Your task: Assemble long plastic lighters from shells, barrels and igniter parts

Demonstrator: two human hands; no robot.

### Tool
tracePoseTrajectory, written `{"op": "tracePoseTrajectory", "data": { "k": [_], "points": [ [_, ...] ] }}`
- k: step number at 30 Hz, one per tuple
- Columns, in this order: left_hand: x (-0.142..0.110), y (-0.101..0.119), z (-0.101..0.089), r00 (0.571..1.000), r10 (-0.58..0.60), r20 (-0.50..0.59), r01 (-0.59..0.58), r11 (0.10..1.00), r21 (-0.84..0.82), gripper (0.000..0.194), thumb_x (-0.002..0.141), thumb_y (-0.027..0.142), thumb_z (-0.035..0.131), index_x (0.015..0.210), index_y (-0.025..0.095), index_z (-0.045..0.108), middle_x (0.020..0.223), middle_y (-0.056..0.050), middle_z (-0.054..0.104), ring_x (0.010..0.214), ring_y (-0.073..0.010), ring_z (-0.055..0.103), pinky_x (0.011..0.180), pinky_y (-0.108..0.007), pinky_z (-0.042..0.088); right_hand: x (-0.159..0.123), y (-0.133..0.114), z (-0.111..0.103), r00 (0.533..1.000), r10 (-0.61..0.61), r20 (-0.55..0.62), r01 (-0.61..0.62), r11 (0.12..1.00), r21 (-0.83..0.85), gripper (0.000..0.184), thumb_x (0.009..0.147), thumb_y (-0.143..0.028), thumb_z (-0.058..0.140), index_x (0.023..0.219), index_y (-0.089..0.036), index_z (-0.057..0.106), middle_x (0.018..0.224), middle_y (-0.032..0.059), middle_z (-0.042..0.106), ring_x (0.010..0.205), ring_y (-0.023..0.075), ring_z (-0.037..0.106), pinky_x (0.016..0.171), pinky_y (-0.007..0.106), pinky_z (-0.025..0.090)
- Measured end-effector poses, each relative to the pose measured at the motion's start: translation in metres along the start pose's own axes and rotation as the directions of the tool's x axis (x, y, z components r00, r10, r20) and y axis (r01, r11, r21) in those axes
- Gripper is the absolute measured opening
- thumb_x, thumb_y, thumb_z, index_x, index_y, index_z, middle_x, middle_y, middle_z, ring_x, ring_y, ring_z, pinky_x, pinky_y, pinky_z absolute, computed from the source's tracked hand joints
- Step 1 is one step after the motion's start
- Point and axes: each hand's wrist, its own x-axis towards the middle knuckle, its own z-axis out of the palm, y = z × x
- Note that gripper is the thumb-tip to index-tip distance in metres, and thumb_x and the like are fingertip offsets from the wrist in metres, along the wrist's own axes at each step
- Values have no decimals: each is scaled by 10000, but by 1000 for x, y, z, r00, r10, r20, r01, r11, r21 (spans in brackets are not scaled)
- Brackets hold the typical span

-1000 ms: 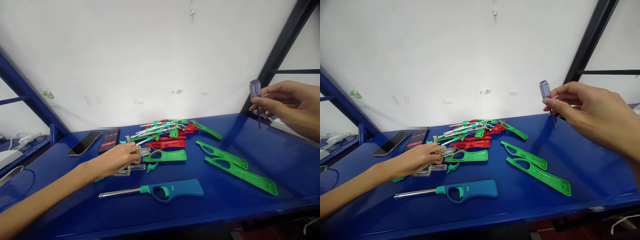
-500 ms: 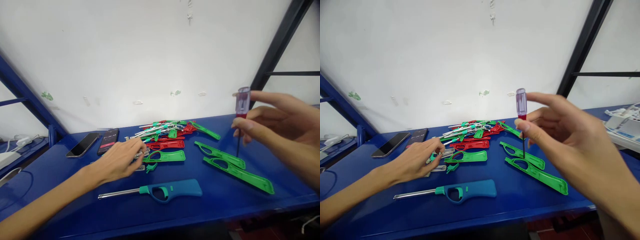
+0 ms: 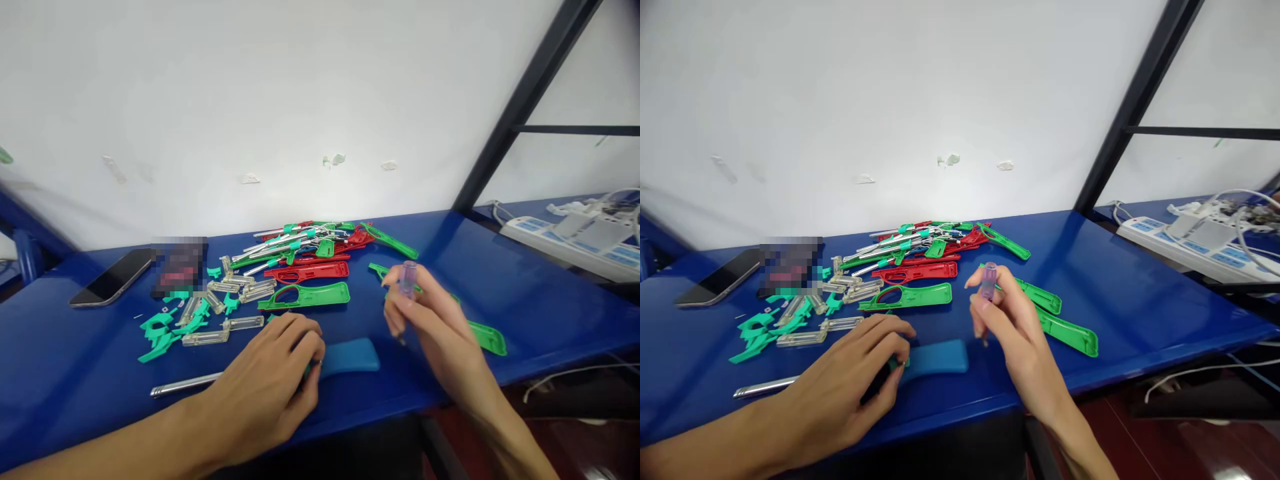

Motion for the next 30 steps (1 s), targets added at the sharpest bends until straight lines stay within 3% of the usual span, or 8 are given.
{"op": "tracePoseTrajectory", "data": {
  "k": [6,11,13,15,18,23,26,30],
  "points": [
    [-2,0,9,997,80,7,-81,985,153,164,1017,109,441,957,210,556,995,-62,706,849,-226,677,762,-360,586,-9,-15,-10,989,130,69,-83,882,-464,134,1067,-396,548,986,-289,543,805,-45,481,694,143,459,606,262,381],
    [-8,-2,16,976,183,-118,-140,943,302,182,1015,56,455,967,176,582,1011,-77,715,839,-232,697,722,-356,596,-16,-9,-8,956,267,118,-95,666,-740,314,1005,-538,681,1254,-355,625,936,-32,668,829,195,636,764,326,494],
    [-11,0,17,970,209,-127,-156,928,339,181,1001,37,472,966,172,586,1052,-95,720,872,-249,704,746,-369,601,-16,-3,-6,951,259,168,-40,644,-764,376,969,-490,758,1312,-376,655,1090,-16,734,963,219,698,889,360,523],
    [-14,1,15,963,235,-135,-172,915,366,191,991,20,475,957,175,582,1084,-108,727,875,-252,703,759,-372,598,-16,0,-5,947,224,233,31,655,-755,251,974,-447,773,1199,-352,713,1113,-10,751,1000,223,717,911,355,535],
    [-15,2,10,945,285,-159,-201,892,406,171,1001,37,488,992,173,592,1097,-109,747,864,-258,706,780,-389,589,-17,1,-3,957,113,268,132,652,-746,126,958,-357,807,1025,-305,713,971,-14,734,892,209,717,819,321,551],
    [-14,2,6,946,244,-214,-159,922,352,146,1029,92,489,989,181,596,1077,-75,775,835,-227,730,791,-378,575,-23,9,3,955,-76,286,281,540,-794,151,987,-269,759,1079,-295,641,986,-12,721,782,214,739,678,320,543],
    [-13,1,7,959,205,-195,-135,937,323,170,1051,102,466,967,184,589,1048,-62,771,819,-218,737,749,-370,564,-29,14,9,946,-104,307,318,475,-821,185,1007,-226,701,1134,-308,593,994,-23,717,711,226,749,601,334,531],
    [-13,-1,9,974,172,-148,-125,950,285,188,1067,106,433,975,182,579,993,-55,747,829,-227,736,699,-370,551,-35,10,12,941,-25,337,298,534,-792,364,937,-288,818,1222,-343,597,1051,-37,729,760,227,760,683,359,581]
  ]
}}
